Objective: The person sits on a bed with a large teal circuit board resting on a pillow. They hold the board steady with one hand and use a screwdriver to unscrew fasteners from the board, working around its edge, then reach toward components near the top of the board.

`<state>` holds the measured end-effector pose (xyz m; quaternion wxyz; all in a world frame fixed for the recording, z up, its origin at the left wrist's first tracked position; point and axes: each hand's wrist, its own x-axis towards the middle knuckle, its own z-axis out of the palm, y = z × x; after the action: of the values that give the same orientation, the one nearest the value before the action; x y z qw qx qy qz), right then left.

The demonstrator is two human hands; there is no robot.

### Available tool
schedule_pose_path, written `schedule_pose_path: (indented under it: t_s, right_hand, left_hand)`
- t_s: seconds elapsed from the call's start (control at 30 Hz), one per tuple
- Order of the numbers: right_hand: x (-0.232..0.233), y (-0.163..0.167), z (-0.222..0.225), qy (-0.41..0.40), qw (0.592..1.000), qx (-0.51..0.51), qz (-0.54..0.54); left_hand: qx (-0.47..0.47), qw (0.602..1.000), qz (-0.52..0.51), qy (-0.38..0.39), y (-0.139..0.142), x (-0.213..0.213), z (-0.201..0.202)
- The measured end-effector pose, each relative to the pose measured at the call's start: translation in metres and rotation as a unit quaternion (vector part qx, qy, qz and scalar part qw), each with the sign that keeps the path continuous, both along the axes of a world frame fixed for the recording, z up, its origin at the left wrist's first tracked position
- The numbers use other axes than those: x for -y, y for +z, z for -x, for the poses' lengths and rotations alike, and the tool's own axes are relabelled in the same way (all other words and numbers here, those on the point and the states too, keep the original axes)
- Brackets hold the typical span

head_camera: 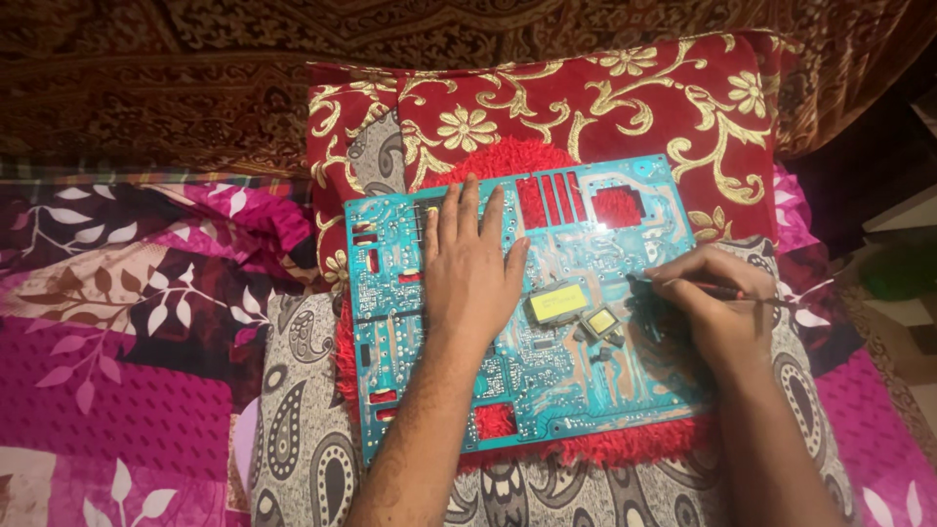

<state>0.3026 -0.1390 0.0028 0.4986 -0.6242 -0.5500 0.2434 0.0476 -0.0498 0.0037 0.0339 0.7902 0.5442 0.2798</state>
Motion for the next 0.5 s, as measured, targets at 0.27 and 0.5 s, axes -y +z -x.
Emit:
schedule_pose_path:
  t_s: [0.27,0.5]
  right_hand:
    - [-0.0008,-0.0017,0.001,0.025,0.999,-0.012,-0.04]
    - [0.0006,-0.0024,-0.0006,0.022,0.999,-0.034,-0.023]
  left_hand:
    - [0.003,1.0,0.006,-0.002,-0.0002,-0.0004,-0.0003]
    - [0.001,1.0,0.003,0.001,-0.0012,-0.0005,-0.0001]
